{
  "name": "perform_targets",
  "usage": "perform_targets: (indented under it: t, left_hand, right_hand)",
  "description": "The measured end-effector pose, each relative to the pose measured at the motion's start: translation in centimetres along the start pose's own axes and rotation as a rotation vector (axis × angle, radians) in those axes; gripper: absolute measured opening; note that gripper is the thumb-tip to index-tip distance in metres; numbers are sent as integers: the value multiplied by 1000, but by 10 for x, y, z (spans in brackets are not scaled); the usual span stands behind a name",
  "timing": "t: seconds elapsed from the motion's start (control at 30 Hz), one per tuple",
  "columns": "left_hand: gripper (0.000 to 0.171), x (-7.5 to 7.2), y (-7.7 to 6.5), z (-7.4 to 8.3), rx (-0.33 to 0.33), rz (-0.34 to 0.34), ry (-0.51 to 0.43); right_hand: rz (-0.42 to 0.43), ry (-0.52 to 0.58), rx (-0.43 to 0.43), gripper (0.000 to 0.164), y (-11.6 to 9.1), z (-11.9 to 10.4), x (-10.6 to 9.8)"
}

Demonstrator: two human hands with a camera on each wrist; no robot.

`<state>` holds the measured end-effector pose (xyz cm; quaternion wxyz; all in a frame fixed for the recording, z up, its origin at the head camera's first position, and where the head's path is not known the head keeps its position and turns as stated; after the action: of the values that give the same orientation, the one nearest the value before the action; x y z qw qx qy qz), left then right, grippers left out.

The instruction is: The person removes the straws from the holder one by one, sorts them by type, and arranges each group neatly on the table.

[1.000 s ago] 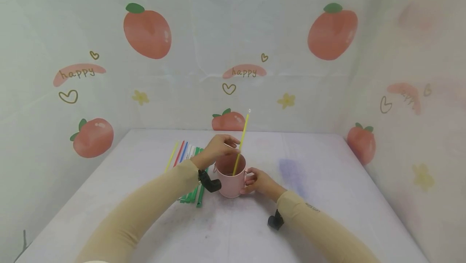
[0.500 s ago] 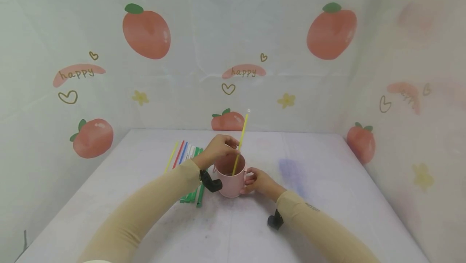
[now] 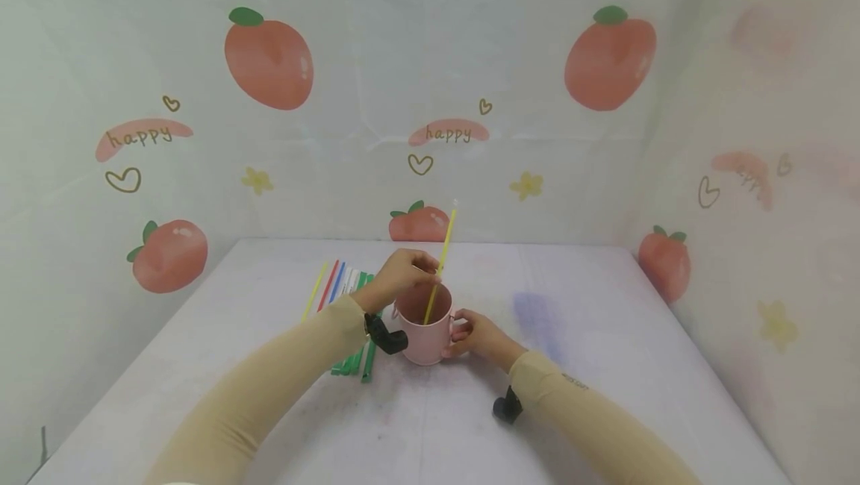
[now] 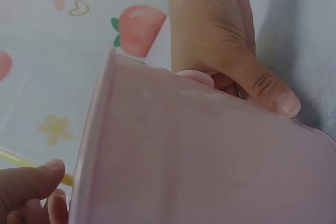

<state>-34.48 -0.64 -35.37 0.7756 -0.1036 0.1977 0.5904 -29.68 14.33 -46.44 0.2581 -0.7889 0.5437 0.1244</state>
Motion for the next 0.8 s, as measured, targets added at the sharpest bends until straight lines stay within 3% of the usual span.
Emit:
perform_targets:
  t: [0.2,0.43,0.8]
  left_hand:
    - [24,-3,-3,-5,-37,29,-176]
    - [22,-6,-9,-3,-37,23,-345]
    - [21,-9,-9,-7,-32,77,-470]
  right_hand:
    - [6,0,7,89,0,1,0]
    - [16,0,41,89,2,5,1]
    - [17,-9,32,90,4,6,0]
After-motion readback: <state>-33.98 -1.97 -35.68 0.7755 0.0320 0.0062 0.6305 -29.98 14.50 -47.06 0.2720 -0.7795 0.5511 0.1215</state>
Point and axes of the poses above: each hand's wrist, its own y-axis towards the middle knuckle, its own x-axis out of the palm, z = x × y, the point moved 6 cm from there along y, towards the middle knuckle, and after that the axes turned 8 degrees about -y, right-handed, at the moved point
